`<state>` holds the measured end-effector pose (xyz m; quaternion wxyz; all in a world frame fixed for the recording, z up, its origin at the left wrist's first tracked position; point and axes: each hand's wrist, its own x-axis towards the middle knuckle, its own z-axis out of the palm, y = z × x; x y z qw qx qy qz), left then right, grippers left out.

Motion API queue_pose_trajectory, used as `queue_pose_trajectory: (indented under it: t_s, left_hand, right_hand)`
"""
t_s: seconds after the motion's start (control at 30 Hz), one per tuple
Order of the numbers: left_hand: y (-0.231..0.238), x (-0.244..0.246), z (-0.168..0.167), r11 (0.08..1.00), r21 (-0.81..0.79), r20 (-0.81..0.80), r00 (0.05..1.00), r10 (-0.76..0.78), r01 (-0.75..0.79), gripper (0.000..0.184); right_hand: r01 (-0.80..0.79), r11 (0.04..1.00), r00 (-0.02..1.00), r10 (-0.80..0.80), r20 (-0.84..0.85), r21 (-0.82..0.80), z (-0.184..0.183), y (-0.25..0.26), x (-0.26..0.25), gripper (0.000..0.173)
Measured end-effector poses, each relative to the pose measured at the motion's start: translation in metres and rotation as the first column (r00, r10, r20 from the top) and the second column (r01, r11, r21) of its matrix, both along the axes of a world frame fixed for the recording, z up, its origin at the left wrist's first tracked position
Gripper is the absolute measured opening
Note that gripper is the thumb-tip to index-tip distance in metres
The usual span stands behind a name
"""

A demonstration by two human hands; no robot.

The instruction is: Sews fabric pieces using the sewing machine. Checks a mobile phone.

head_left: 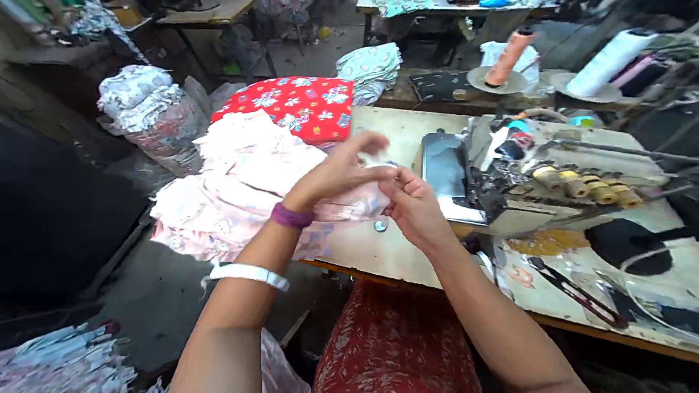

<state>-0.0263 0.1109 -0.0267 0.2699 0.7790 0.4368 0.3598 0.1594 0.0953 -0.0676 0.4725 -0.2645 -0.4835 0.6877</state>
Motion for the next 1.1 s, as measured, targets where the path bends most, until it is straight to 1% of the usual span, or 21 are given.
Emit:
queue_pose_trajectory:
  t_s: [0.03,0.1,0.17,0.2,0.23,0.27,0.33,0.37,0.43,0.5,0.6,0.7,0.77,0.83,0.87,0.9,0.93,0.97,1.03,1.07,1.1]
  left_hand:
    - [0.012,0.019,0.003,0.989,-0.087,0.006,0.993,-0.117,0.117,0.021]
    - [0.029,0.056,0.014,0.929,-0.222,0.072,0.955,-0.289,0.297,0.025]
    - [0.036,0.087,0.024,0.925,-0.207,0.128,0.946,-0.297,0.318,0.020]
    - [0.037,0.100,0.024,0.937,-0.184,0.114,0.953,-0.280,0.297,0.014]
    - [0.038,0.111,0.021,0.955,-0.142,0.055,0.965,-0.256,0.261,0.010]
    - [0.038,0.122,0.014,0.973,-0.076,-0.032,0.975,-0.220,0.217,0.011]
    - [0.038,0.134,-0.015,0.979,0.102,-0.168,0.973,-0.158,0.177,0.012]
    - [0.036,0.138,-0.034,0.972,0.171,-0.193,0.973,-0.127,0.161,0.010]
    - [0.030,0.143,-0.063,0.969,0.225,-0.197,0.979,-0.058,0.102,0.009]
    - [0.039,0.150,-0.071,0.975,0.220,-0.179,0.984,0.022,0.018,0.012]
    - [0.052,0.159,-0.057,0.988,0.121,-0.269,0.954,0.129,-0.100,0.017]
    - [0.084,0.173,-0.056,0.972,0.078,-0.321,0.918,0.235,-0.221,0.023]
    - [0.097,0.178,-0.057,0.959,0.044,-0.337,0.899,0.278,-0.280,0.028]
    - [0.097,0.179,-0.055,0.948,-0.033,-0.254,0.920,0.298,-0.316,0.033]
    - [0.096,0.177,-0.055,0.942,-0.077,-0.156,0.937,0.311,-0.326,0.037]
    - [0.093,0.173,-0.052,0.934,-0.121,-0.027,0.942,0.335,-0.336,0.040]
    - [0.088,0.169,-0.049,0.923,-0.138,0.107,0.921,0.374,-0.358,0.040]
    - [0.083,0.167,-0.043,0.907,-0.157,0.258,0.870,0.420,-0.392,0.038]
    - [0.065,0.168,-0.031,0.879,-0.259,0.560,0.680,0.474,-0.400,0.031]
    - [0.049,0.170,-0.027,0.879,-0.311,0.615,0.628,0.476,-0.362,0.028]
    - [0.034,0.171,-0.028,0.887,-0.327,0.639,0.615,0.462,-0.327,0.026]
  right_hand:
    - [0.056,0.998,0.998,-0.056,-0.017,0.007,0.004,-0.002,0.018,0.021]
    - [0.137,0.991,0.990,-0.136,-0.046,0.005,0.007,-0.003,0.054,0.020]
    - [0.135,0.990,0.989,-0.137,0.051,0.034,-0.006,-0.012,0.085,0.030]
    - [0.130,0.990,0.984,-0.135,0.118,0.050,-0.017,-0.021,0.095,0.039]
    - [0.154,0.986,0.971,-0.162,0.176,0.060,-0.028,-0.030,0.102,0.037]
    - [0.203,0.977,0.953,-0.212,0.217,0.065,-0.037,-0.040,0.108,0.026]
    - [0.306,0.949,0.917,-0.314,0.247,0.073,-0.052,-0.054,0.123,0.010]
    - [0.346,0.936,0.896,-0.352,0.272,0.071,-0.061,-0.058,0.129,0.010]
    - [0.379,0.925,0.865,-0.364,0.346,0.026,-0.081,-0.060,0.136,0.014]
    - [0.405,0.914,0.864,-0.370,0.342,-0.034,-0.088,-0.057,0.135,0.012]
    - [0.481,0.874,0.863,-0.460,0.207,-0.064,-0.080,-0.051,0.132,0.004]
    - [0.576,0.817,0.814,-0.566,0.131,-0.043,-0.076,-0.037,0.131,0.015]
    - [0.607,0.794,0.780,-0.596,0.191,-0.002,-0.077,-0.030,0.131,0.017]
    - [0.589,0.798,0.711,-0.585,0.390,0.124,-0.080,-0.030,0.137,0.020]
    - [0.553,0.801,0.649,-0.587,0.485,0.229,-0.079,-0.035,0.140,0.026]
    - [0.514,0.782,0.582,-0.620,0.525,0.353,-0.075,-0.043,0.142,0.031]
    - [0.472,0.746,0.549,-0.665,0.506,0.469,-0.068,-0.054,0.139,0.034]
    - [0.411,0.721,0.563,-0.682,0.466,0.559,-0.059,-0.067,0.131,0.037]
    - [0.221,0.716,0.662,-0.609,0.437,0.663,-0.041,-0.098,0.100,0.045]
    - [0.130,0.704,0.694,-0.568,0.443,0.698,-0.038,-0.113,0.080,0.046]
    - [0.073,0.663,0.712,-0.558,0.427,0.745,-0.040,-0.126,0.060,0.041]
